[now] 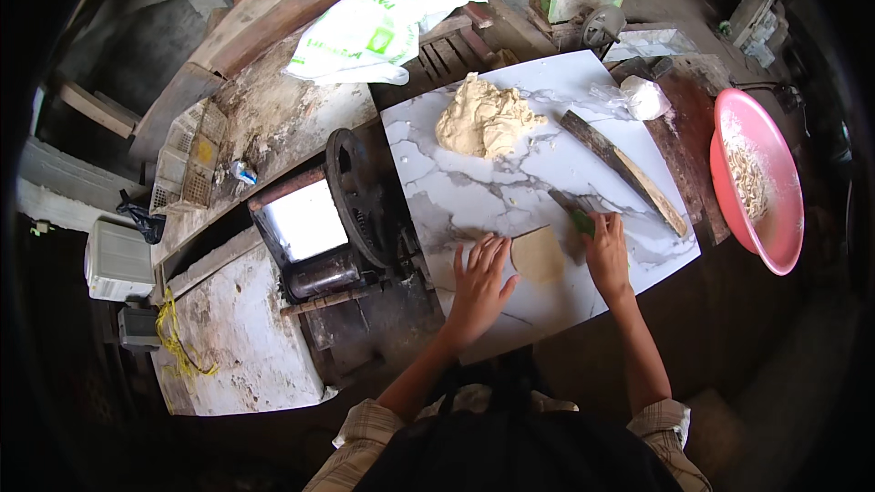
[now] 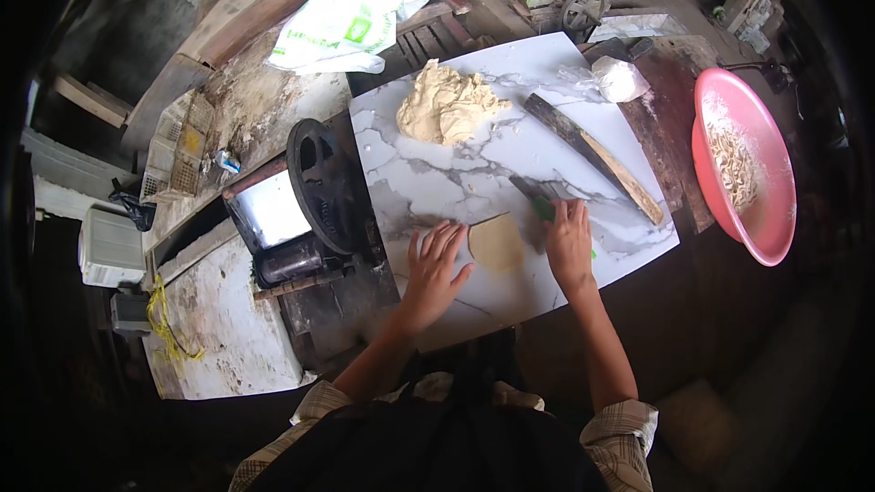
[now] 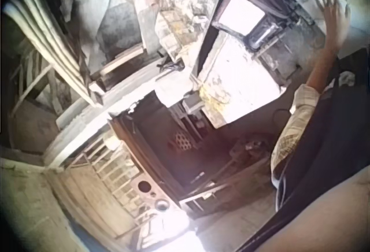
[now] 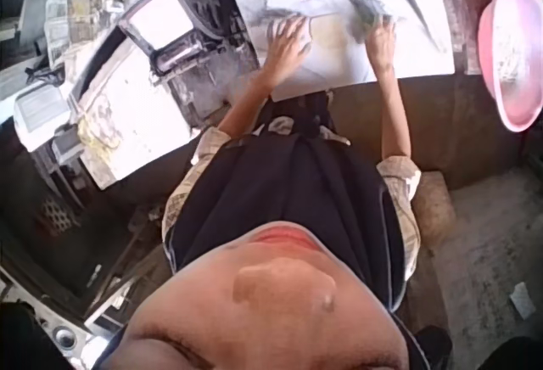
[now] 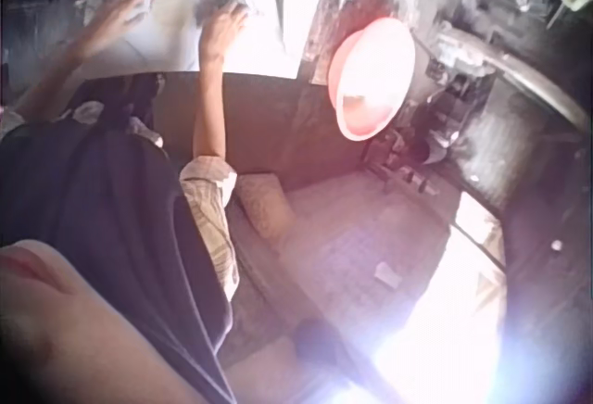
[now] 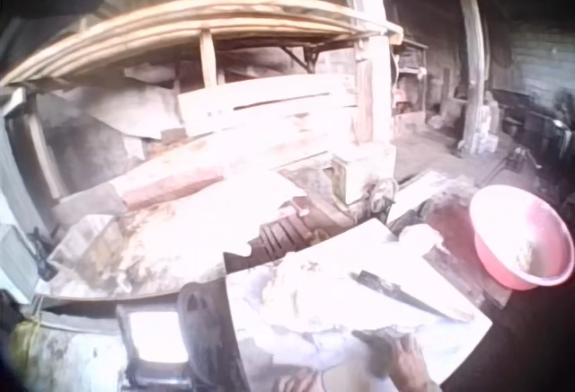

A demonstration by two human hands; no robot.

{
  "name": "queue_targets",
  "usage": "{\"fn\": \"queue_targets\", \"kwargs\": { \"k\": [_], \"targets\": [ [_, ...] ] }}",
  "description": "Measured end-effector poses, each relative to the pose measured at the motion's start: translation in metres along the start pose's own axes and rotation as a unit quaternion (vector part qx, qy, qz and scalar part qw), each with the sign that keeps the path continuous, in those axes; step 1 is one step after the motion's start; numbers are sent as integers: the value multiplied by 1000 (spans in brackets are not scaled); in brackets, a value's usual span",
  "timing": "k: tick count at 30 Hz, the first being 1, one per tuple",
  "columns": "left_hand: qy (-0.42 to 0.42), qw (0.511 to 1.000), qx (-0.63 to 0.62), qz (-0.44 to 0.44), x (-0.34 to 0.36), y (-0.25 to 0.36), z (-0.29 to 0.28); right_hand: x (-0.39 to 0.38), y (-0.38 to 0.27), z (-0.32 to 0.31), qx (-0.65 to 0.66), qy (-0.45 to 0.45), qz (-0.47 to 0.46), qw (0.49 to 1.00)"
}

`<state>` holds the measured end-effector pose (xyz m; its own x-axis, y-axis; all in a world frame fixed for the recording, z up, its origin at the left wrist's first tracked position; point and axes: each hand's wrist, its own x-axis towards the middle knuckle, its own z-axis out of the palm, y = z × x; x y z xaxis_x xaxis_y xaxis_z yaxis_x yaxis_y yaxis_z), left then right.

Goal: The person prepares dough by using a small manual roller to flatten dough pieces, rolling a larger dough portion with a wooden pin on a marble-topped table, and cutting the rolled dough into squares with a small knife.

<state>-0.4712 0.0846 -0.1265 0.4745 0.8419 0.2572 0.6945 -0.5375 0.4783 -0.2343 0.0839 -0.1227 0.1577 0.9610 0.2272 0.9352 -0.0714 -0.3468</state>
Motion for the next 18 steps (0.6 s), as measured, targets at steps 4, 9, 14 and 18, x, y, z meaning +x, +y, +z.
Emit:
{"fn": "queue_targets", "kwargs": {
  "k": [4, 9, 14, 18],
  "targets": [
    [-35, 999, 42, -4, -15, 11, 3, -13, -15, -10, 20, -35, -14, 999],
    [-20, 999, 26, -9, -22, 10, 12, -41, -73, -25, -27, -179, -31, 983],
    [-3, 1000, 6, -2, -24, 10, 15, -50, -101, -26, -86, -223, -30, 971],
    [1, 1000, 13, -2, -25, 10, 16, -50, -111, -25, -86, -215, -30, 972]
  ]
}}
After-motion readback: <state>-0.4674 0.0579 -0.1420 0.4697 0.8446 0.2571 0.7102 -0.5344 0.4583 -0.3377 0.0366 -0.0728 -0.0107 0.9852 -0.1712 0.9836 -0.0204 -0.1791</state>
